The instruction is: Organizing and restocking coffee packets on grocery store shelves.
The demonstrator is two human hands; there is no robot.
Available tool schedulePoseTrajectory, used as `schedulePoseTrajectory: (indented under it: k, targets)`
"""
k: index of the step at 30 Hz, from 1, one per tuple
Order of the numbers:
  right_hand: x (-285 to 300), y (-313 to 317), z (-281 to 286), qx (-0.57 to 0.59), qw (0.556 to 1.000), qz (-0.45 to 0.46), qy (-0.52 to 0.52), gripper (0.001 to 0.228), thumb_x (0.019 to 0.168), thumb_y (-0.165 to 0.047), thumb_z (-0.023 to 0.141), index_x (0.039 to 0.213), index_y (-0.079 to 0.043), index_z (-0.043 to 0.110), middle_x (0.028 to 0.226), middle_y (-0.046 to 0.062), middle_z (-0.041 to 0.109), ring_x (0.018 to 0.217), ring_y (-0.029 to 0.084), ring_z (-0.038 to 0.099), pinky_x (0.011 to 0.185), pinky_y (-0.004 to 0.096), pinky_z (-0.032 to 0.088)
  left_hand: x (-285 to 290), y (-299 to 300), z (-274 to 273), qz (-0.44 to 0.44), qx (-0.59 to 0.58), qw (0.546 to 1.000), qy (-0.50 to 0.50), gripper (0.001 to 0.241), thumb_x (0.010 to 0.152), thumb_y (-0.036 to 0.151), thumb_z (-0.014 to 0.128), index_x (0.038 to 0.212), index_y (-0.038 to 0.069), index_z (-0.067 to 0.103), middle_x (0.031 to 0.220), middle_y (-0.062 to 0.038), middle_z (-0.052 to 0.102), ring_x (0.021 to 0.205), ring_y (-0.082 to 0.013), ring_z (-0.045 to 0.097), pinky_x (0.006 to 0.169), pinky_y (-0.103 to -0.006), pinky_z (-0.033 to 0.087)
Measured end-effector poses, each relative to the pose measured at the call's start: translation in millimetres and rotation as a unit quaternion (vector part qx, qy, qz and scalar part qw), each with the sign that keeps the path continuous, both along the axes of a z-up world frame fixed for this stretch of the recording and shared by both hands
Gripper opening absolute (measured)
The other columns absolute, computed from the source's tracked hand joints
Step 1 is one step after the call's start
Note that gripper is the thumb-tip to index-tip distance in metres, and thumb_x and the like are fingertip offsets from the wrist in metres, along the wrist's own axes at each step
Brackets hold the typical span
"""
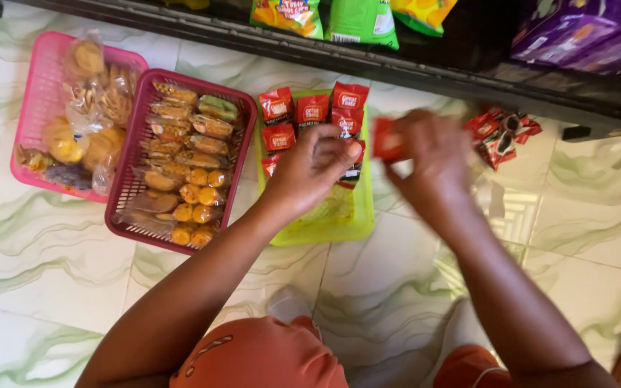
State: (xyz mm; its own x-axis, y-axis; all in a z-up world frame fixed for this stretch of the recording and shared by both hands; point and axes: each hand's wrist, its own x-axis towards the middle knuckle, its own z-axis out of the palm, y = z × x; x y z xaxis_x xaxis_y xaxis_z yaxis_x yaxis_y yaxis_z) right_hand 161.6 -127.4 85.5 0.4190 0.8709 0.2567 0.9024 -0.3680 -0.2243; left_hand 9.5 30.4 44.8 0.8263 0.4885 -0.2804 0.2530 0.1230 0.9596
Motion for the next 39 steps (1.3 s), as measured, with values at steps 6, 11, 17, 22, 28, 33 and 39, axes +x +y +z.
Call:
schedulePoseTrajectory:
  k: [6,11,17,22,28,33,39]
  targets:
    - [-32.7,19.9,39.5,0.118,0.973,0.145,0.138,0.069,0.074,-0.018,0.094,0.132,-0.011,0.057,0.137,0.012,0.058,0.128,0.035,0.054,0.103,0.051,0.041,-10.3,-0.1,4.5,0.053,-0.077,0.99,-0.109,0.04,0.101,0.028,0.069,0.133,0.006,0.058,0.114,-0.005,0.07,0.101,-0.0101,0.066,0.088,-0.0275,0.057]
    - [-6.9,7.0,29.8,0.185,0.914,0.071,0.353,0.066,0.084,-0.018,0.083,0.141,-0.004,0.052,0.146,0.013,0.054,0.129,0.029,0.056,0.105,0.043,0.049,-26.1,14.2,23.9,0.037,-0.089,0.987,-0.131,0.04,0.104,0.029,0.064,0.138,0.009,0.053,0.111,-0.004,0.068,0.098,-0.0097,0.065,0.08,-0.0274,0.061]
    - [-9.9,12.3,47.5,0.145,0.756,-0.01,0.639,0.06,0.095,-0.009,0.07,0.149,-0.002,0.045,0.131,0.011,0.063,0.099,0.017,0.067,0.077,0.03,0.056,-24.7,14.6,45.0,-0.013,-0.145,0.981,-0.125,0.04,0.103,0.031,0.059,0.134,0.01,0.042,0.106,-0.008,0.071,0.076,-0.0156,0.077,0.06,-0.0257,0.055]
    - [-21.1,15.6,44.7,0.122,0.724,-0.101,0.672,0.047,0.095,-0.007,0.07,0.137,0.002,0.051,0.104,0.014,0.069,0.079,0.019,0.068,0.063,0.033,0.055,-23.4,9.4,34.6,0.016,-0.132,0.98,-0.149,0.038,0.106,0.029,0.061,0.133,0.009,0.045,0.103,-0.008,0.07,0.074,-0.0142,0.072,0.06,-0.0255,0.053]
    - [-3.4,6.5,37.7,0.167,0.659,-0.066,0.73,0.044,0.093,0.001,0.07,0.133,0.001,0.053,0.1,0.011,0.071,0.078,0.016,0.065,0.067,0.029,0.054,-31.5,28.1,36.7,0.033,-0.118,0.987,-0.1,0.029,0.105,0.023,0.063,0.129,0.01,0.052,0.094,-0.004,0.066,0.068,-0.0104,0.065,0.06,-0.0257,0.052]
    - [9.3,2.9,53.3,0.072,0.752,0.004,0.655,0.049,0.09,0.002,0.07,0.136,-0.003,0.054,0.097,0.013,0.067,0.081,0.017,0.068,0.068,0.031,0.056,-30.9,26.5,30.8,-0.014,-0.131,0.986,-0.105,0.026,0.105,0.022,0.061,0.126,0.013,0.049,0.099,-0.001,0.064,0.07,-0.0088,0.065,0.057,-0.0256,0.048]
    - [1.7,6.1,37.1,0.058,0.772,0.0,0.633,0.039,0.095,-0.009,0.066,0.131,-0.006,0.052,0.113,0.006,0.069,0.087,0.017,0.072,0.065,0.031,0.058,-29.6,27.6,46.8,-0.051,-0.068,0.992,-0.095,0.027,0.105,0.025,0.062,0.125,0.012,0.05,0.099,0.0,0.065,0.072,-0.0079,0.067,0.058,-0.0243,0.051]
